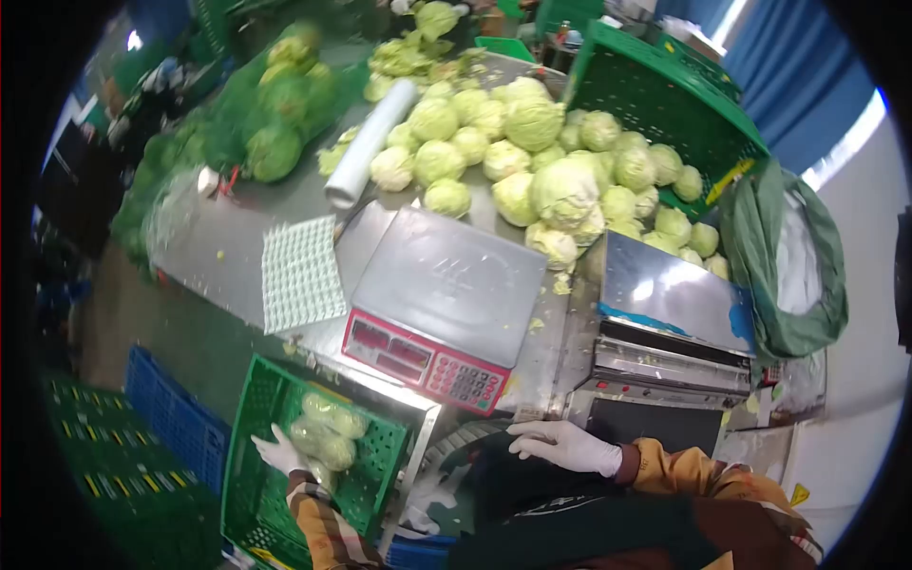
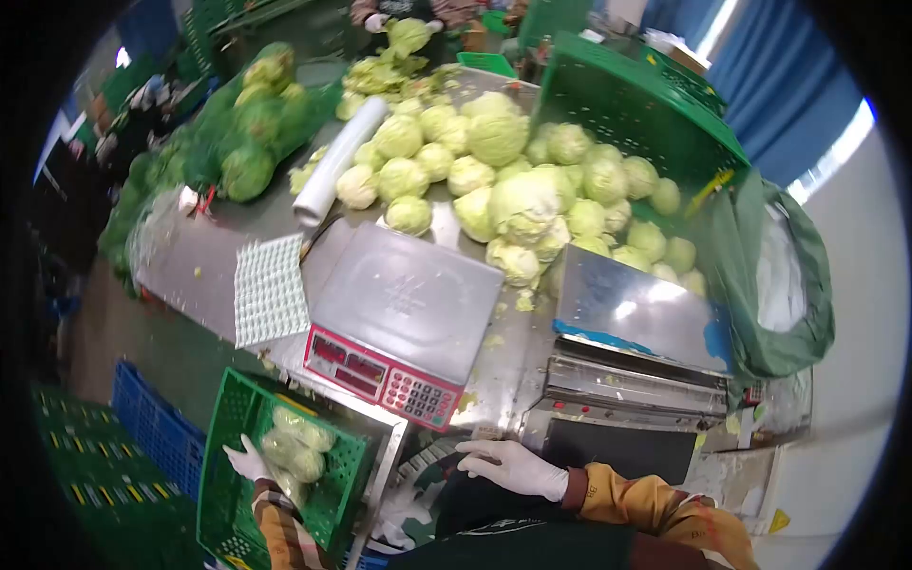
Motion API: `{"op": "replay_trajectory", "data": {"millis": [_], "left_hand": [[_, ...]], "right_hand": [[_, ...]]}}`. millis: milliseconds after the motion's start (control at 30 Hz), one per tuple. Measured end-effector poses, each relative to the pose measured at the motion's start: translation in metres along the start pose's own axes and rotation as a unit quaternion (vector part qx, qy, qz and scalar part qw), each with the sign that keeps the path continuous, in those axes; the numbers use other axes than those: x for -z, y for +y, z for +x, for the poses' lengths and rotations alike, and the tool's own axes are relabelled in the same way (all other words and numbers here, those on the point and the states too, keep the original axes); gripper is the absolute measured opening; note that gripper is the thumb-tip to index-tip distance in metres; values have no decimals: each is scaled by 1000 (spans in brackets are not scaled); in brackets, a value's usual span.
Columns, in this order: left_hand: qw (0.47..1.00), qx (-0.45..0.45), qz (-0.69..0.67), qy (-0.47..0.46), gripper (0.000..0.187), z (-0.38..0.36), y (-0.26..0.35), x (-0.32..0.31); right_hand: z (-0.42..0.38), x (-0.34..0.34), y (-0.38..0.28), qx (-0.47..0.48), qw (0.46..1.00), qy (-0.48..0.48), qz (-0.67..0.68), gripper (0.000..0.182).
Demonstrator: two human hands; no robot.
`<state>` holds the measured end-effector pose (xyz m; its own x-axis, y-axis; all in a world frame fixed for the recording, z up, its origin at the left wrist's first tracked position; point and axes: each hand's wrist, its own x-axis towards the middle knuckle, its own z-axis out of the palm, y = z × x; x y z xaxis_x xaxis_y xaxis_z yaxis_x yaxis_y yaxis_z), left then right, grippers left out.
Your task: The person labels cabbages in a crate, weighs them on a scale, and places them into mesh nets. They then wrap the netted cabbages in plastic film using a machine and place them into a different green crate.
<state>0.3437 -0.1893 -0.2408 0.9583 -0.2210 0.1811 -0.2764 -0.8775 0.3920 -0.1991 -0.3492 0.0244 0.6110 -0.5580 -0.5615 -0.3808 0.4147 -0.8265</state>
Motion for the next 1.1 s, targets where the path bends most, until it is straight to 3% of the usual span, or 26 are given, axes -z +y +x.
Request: {"op": "replay_trajectory", "data": {"millis": [33, 100, 167, 233, 267, 300, 333, 433, 533, 600, 633, 700, 800, 900, 967, 1033, 1100], "left_hand": [[988, -103, -69, 96, 78, 2, 53, 4], [961, -208, -144, 114, 68, -15, 196, 47], [876, -247, -411, -51, 69, -53, 328, 85], [883, -261, -383, -79, 72, -104, 430, 85], [807, -355, -451, -135, 77, -126, 476, 95], [803, -360, -437, -186, 80, -150, 516, 99], [758, -416, -458, -205, 82, -159, 554, 80], [764, -392, -428, -280, 86, -201, 648, 41], [767, -409, -391, -304, 89, -232, 724, 6], [793, -460, -353, -186, 93, -234, 753, -28], [807, -448, -341, -176, 93, -228, 758, -39], [933, -284, -191, -109, 100, -219, 761, -53], [976, -194, -69, -69, 106, -188, 733, -67], [986, -131, -5, -102, 112, -164, 729, -67], [974, -122, -5, -189, 115, -157, 734, -56], [974, -118, -13, -191, 116, -142, 723, -76], [963, -163, -149, -155, 117, -116, 702, -105]], "right_hand": [[-6, 6, -7, 12, 999, 6, -43, 41], [-17, 19, -9, 32, 996, 21, -82, 41], [-27, 31, -1, 119, 976, 60, -171, 42], [-39, 46, -3, 148, 973, 70, -165, 43], [-47, 55, -6, 166, 969, 78, -169, 43], [-55, 66, -12, 183, 964, 86, -173, 43], [-65, 79, -19, 179, 958, 98, -201, 43], [-87, 124, -11, 220, 931, 197, -216, 44], [-117, 166, -26, 186, 923, 321, -102, 35], [-133, 197, -18, 178, 904, 377, -93, 35], [-138, 211, -15, 179, 893, 396, -118, 35], [-153, 222, -30, 132, 878, 460, 23, 38], [-162, 244, -22, 139, 855, 499, 7, 32], [-157, 261, -15, 100, 840, 533, -7, 32], [-147, 271, -19, 96, 844, 527, -4, 33], [-136, 278, -24, 102, 854, 509, -27, 34], [-126, 284, -28, 125, 860, 492, -37, 33]]}}
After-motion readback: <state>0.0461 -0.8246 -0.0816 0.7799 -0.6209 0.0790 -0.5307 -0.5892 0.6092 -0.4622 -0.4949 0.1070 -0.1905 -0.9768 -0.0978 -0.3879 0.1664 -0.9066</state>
